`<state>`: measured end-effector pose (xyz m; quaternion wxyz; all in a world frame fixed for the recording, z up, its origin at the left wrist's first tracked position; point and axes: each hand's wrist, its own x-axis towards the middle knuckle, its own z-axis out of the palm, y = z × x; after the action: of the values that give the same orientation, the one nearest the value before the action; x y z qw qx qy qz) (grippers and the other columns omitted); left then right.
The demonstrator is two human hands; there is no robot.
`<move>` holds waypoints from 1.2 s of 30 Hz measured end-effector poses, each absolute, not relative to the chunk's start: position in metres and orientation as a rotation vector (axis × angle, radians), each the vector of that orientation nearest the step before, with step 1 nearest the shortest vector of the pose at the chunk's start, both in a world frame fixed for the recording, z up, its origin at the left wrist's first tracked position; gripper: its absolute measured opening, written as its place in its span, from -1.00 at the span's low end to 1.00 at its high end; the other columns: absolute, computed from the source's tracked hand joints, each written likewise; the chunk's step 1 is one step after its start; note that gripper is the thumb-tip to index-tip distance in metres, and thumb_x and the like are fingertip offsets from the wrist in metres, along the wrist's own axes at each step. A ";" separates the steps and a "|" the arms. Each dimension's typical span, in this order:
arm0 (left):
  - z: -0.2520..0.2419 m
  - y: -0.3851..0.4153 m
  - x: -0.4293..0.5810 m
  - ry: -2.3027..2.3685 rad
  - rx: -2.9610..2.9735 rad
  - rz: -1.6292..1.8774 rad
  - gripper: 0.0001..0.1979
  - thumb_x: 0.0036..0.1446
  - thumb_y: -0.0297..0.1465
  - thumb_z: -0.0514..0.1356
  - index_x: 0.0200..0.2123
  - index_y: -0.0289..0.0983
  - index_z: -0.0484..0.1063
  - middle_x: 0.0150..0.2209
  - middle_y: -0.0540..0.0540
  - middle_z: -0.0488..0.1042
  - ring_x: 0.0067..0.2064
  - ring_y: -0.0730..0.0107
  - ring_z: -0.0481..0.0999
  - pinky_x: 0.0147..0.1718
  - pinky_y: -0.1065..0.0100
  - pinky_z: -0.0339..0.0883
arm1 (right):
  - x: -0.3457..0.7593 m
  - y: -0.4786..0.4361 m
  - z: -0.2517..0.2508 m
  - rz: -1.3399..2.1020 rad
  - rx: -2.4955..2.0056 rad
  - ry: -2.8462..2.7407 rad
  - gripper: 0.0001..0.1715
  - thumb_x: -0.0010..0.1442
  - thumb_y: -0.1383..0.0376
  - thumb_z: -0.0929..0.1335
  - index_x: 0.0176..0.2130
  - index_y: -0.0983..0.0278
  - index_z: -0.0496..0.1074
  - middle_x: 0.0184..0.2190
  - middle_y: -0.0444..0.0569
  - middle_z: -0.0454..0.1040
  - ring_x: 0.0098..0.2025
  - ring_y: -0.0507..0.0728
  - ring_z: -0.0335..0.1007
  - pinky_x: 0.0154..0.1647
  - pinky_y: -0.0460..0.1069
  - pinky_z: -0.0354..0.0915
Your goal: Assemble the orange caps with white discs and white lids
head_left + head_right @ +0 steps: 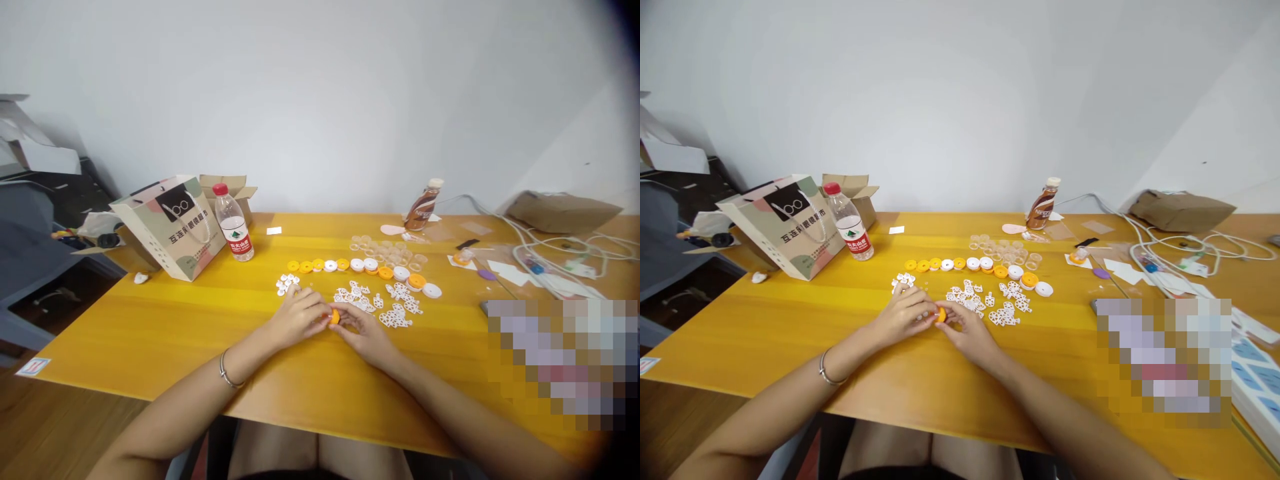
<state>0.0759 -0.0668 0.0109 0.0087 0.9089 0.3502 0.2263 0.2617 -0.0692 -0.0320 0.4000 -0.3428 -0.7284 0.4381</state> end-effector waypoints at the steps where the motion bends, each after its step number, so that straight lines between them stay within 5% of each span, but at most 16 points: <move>1: 0.013 -0.065 0.073 1.058 2.810 0.704 -0.81 0.17 -0.28 0.03 -0.25 -0.21 0.38 -0.30 -0.04 0.43 -0.25 0.40 0.31 -0.22 0.31 -0.02 | 0.262 -0.068 -0.032 1.113 -0.876 -1.822 -0.62 0.07 0.29 0.31 -0.06 0.20 0.29 -0.21 -0.03 0.43 -0.21 0.07 0.39 -0.11 0.04 0.34; 20: 0.027 -0.039 0.013 0.974 2.421 0.272 -0.89 0.04 -0.44 0.13 -0.32 -0.29 0.42 -0.29 -0.06 0.45 -0.26 0.44 0.41 -0.23 0.42 0.24 | 0.272 -0.059 -0.029 0.981 -1.020 -1.773 -0.64 0.10 0.25 0.27 -0.06 0.19 0.27 -0.16 -0.03 0.38 -0.25 0.04 0.34 -0.13 0.03 0.33; 36: 0.027 -0.045 0.026 1.052 2.431 0.444 -0.87 0.10 -0.39 0.09 -0.36 -0.28 0.43 -0.38 -0.04 0.47 -0.34 0.46 0.41 -0.29 0.43 0.23 | 0.271 -0.059 -0.031 1.079 -1.004 -1.770 -0.61 0.07 0.24 0.30 -0.06 0.20 0.29 -0.23 -0.05 0.40 -0.25 0.05 0.35 -0.12 0.03 0.32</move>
<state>0.0260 -0.0455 0.0274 0.2258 0.8818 0.3814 0.1612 0.2708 -0.0585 -0.0315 0.4072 -0.3981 -0.7019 0.4278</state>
